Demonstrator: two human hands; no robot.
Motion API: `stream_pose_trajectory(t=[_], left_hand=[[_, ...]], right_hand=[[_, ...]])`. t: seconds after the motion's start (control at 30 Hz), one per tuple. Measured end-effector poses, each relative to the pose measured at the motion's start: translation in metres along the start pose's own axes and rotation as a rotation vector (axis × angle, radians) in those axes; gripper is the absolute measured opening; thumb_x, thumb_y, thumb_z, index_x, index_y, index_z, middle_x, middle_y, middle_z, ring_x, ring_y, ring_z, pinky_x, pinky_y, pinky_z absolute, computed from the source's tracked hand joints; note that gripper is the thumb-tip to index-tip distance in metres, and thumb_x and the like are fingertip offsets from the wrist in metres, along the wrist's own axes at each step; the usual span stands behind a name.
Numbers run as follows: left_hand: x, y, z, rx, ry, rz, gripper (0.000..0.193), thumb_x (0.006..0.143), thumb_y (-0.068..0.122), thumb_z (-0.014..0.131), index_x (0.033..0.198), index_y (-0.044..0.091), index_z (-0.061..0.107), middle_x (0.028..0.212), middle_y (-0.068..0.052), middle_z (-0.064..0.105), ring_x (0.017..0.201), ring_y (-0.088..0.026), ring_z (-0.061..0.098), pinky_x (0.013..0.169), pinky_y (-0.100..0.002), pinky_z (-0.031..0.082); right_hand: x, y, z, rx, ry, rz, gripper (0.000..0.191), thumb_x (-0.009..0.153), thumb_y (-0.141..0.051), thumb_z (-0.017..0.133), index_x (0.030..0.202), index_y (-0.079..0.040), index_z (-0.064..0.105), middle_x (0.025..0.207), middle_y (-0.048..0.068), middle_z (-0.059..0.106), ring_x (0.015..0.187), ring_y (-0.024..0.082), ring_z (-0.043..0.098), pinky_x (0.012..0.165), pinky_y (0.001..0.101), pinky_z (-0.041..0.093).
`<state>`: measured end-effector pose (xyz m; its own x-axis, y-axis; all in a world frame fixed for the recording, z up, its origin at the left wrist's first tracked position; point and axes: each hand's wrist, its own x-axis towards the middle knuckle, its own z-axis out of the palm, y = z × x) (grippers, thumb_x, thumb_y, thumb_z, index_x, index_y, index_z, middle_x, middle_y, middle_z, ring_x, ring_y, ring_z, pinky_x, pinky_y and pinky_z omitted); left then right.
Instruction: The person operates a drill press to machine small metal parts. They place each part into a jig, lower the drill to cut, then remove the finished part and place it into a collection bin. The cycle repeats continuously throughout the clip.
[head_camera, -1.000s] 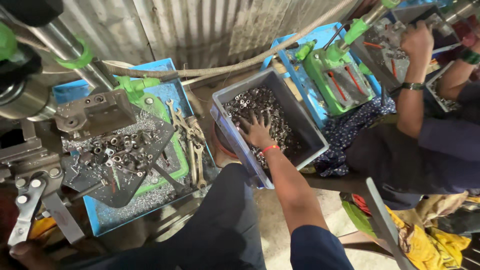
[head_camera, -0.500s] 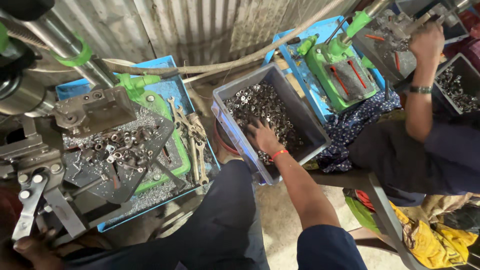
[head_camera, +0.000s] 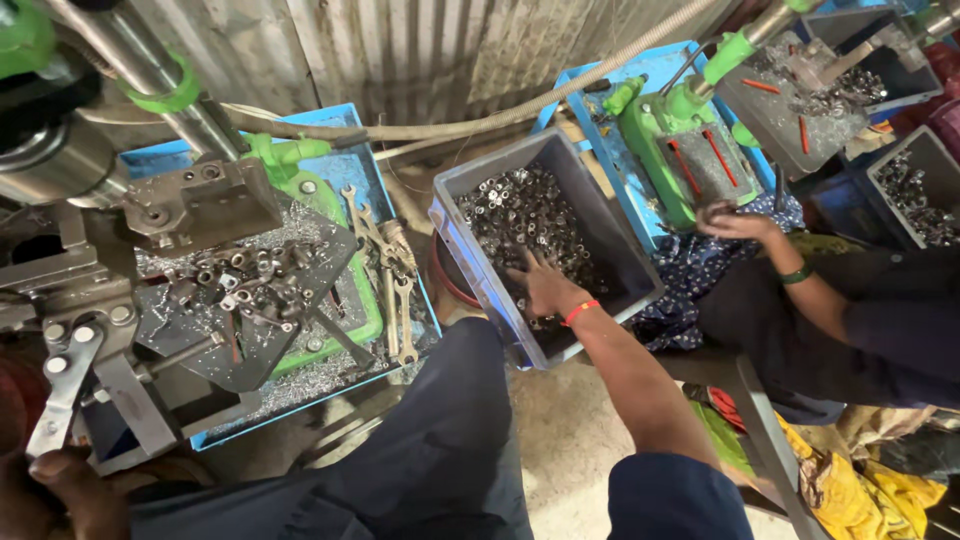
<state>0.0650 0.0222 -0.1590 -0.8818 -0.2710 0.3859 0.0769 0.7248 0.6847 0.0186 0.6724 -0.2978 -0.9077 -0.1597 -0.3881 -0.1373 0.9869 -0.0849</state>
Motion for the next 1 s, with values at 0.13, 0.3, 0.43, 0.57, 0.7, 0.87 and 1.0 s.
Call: stream_pose_trajectory(t=[0.13,0.3,0.43,0.57,0.7,0.87,1.0], left_hand=[[0.0,0.021,-0.017,0.199,-0.049,-0.017,0.043,0.114,0.041,0.059,0.113,-0.002,0.058,0.088,-0.022,0.066,0.082,-0.035,0.069,0.076,-0.042,0.057],[0.013,0.058,-0.04,0.289,-0.058,0.024,0.028,0.112,0.03,0.056,0.106,0.003,0.06,0.092,-0.023,0.067,0.086,-0.044,0.067,0.079,-0.05,0.054],[0.023,0.085,-0.047,0.157,-0.018,0.076,0.022,0.107,0.025,0.055,0.106,0.004,0.06,0.09,-0.024,0.065,0.083,-0.047,0.064,0.075,-0.055,0.051],[0.032,0.096,-0.052,0.15,-0.044,0.049,0.022,0.104,0.025,0.055,0.097,0.004,0.055,0.086,-0.023,0.063,0.08,-0.049,0.062,0.07,-0.057,0.048],[0.033,0.098,-0.055,0.133,-0.045,0.041,0.022,0.102,0.024,0.057,0.093,0.004,0.053,0.083,-0.023,0.062,0.077,-0.049,0.061,0.067,-0.057,0.047],[0.034,0.096,-0.059,0.082,-0.049,0.016,0.019,0.101,0.02,0.059,0.093,0.003,0.054,0.081,-0.022,0.062,0.073,-0.047,0.062,0.064,-0.055,0.048],[0.035,0.096,-0.059,0.051,-0.012,0.05,0.017,0.1,0.018,0.06,0.096,0.003,0.055,0.082,-0.022,0.063,0.074,-0.047,0.062,0.065,-0.055,0.048]], right_hand=[[-0.004,0.0,-0.005,0.063,-0.115,0.066,0.101,0.065,-0.032,0.082,0.157,-0.02,0.042,0.161,0.041,0.014,0.145,0.057,0.028,0.121,0.059,0.029],[-0.003,-0.019,-0.027,-0.107,-0.291,0.09,0.124,0.058,-0.036,0.095,0.16,-0.021,0.024,0.164,0.033,0.01,0.151,0.051,0.018,0.12,0.0613,0.026],[-0.014,-0.039,-0.034,-0.081,-0.165,0.059,0.12,0.058,-0.034,0.093,0.158,-0.021,0.028,0.16,0.036,0.019,0.146,0.056,0.027,0.116,0.0594,0.037],[-0.015,-0.044,-0.031,-0.122,-0.214,0.118,0.114,0.06,-0.032,0.092,0.156,-0.027,0.032,0.161,0.032,0.022,0.145,0.056,0.029,0.111,0.0564,0.046],[-0.012,-0.036,-0.026,-0.077,-0.071,0.057,0.102,0.062,-0.033,0.089,0.151,-0.027,0.041,0.16,0.028,0.029,0.141,0.056,0.035,0.11,0.0567,0.046],[-0.011,-0.033,-0.014,-0.108,-0.104,0.08,0.095,0.064,-0.04,0.09,0.147,-0.028,0.046,0.157,0.02,0.036,0.14,0.053,0.039,0.119,0.0551,0.039],[-0.01,-0.035,-0.011,-0.148,-0.035,0.03,0.087,0.072,-0.037,0.084,0.148,-0.028,0.042,0.158,0.023,0.031,0.139,0.055,0.038,0.111,0.0551,0.045]])
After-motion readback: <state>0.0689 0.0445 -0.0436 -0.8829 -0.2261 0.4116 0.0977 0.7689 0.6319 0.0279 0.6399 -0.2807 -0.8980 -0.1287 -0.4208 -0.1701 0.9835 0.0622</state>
